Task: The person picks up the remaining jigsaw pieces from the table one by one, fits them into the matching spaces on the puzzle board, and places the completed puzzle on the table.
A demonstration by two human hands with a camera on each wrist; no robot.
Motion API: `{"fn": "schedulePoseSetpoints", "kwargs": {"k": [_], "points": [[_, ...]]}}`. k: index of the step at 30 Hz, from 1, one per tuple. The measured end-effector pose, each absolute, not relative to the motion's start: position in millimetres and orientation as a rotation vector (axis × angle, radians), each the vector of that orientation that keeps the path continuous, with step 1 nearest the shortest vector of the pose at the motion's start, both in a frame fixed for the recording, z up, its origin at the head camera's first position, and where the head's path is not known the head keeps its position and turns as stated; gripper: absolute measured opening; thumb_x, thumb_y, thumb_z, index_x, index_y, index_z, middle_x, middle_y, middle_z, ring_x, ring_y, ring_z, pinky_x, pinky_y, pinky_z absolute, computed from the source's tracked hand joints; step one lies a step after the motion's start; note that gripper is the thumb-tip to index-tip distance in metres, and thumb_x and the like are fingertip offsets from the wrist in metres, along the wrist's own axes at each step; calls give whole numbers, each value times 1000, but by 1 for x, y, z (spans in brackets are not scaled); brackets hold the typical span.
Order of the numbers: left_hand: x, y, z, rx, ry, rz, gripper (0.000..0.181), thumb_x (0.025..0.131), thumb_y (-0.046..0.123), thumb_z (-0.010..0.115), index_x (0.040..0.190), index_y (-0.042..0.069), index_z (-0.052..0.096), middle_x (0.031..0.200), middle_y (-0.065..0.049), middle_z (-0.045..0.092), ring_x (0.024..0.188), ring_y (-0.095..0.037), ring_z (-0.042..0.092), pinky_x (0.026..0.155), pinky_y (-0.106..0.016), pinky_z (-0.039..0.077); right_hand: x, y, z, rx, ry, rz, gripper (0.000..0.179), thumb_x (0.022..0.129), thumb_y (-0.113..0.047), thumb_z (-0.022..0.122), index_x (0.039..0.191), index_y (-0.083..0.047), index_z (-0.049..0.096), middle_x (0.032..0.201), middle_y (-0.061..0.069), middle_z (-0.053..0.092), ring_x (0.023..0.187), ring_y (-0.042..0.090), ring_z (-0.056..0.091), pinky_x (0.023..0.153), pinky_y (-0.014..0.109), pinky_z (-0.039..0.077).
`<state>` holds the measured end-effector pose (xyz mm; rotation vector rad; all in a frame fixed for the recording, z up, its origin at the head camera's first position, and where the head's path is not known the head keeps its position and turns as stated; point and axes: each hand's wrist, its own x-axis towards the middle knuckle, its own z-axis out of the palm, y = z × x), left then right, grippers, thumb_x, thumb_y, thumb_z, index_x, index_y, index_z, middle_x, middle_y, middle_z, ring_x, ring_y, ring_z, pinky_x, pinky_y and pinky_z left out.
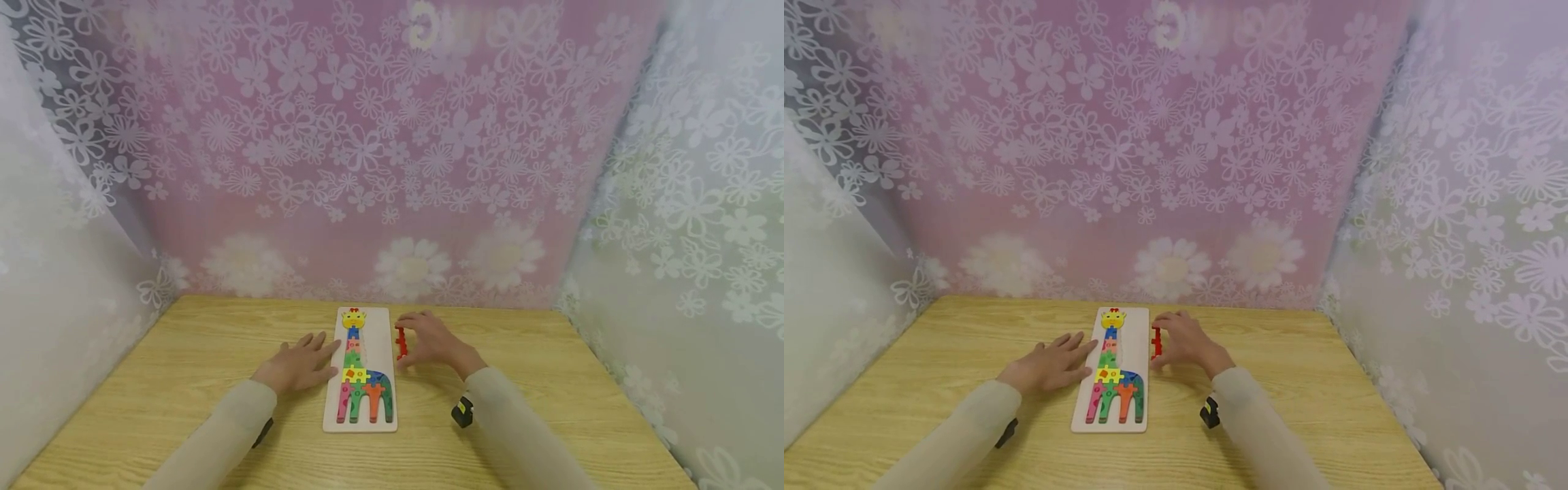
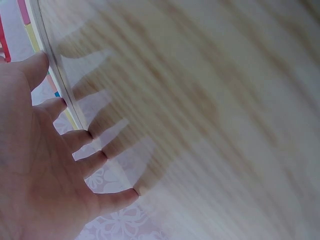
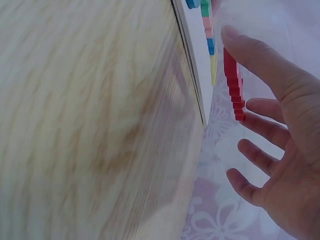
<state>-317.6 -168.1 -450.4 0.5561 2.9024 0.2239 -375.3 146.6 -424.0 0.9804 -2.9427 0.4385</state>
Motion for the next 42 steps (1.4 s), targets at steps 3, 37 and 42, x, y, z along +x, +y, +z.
{"fn": "schedulePoseSetpoints", "kwargs": {"k": [3,37,42], "points": [[-317,-168,-450,560,2901,234,68,106,59,42,164,26,30,171,-16,26,157,-44,25,118,-78,24,-378,137,-423,1021,-2940,433,86,73,-48,91,142,-5,62,152,15,56,139,41,48,115,64,39],[-318,-169,-450,538,2892,211,69,105,61,41,164,28,29,172,-15,25,158,-43,25,117,-78,24,-393,65,-438,1000,-3067,312,81,78,-58,84,144,-17,62,154,5,55,138,30,46,116,55,42],[-318,-167,-448,547,2893,216,68,105,61,42,164,29,30,172,-15,25,158,-44,25,117,-78,23,-393,62,-437,1006,-3085,310,81,80,-55,84,146,-15,60,155,7,53,140,33,44,116,59,40]]}}
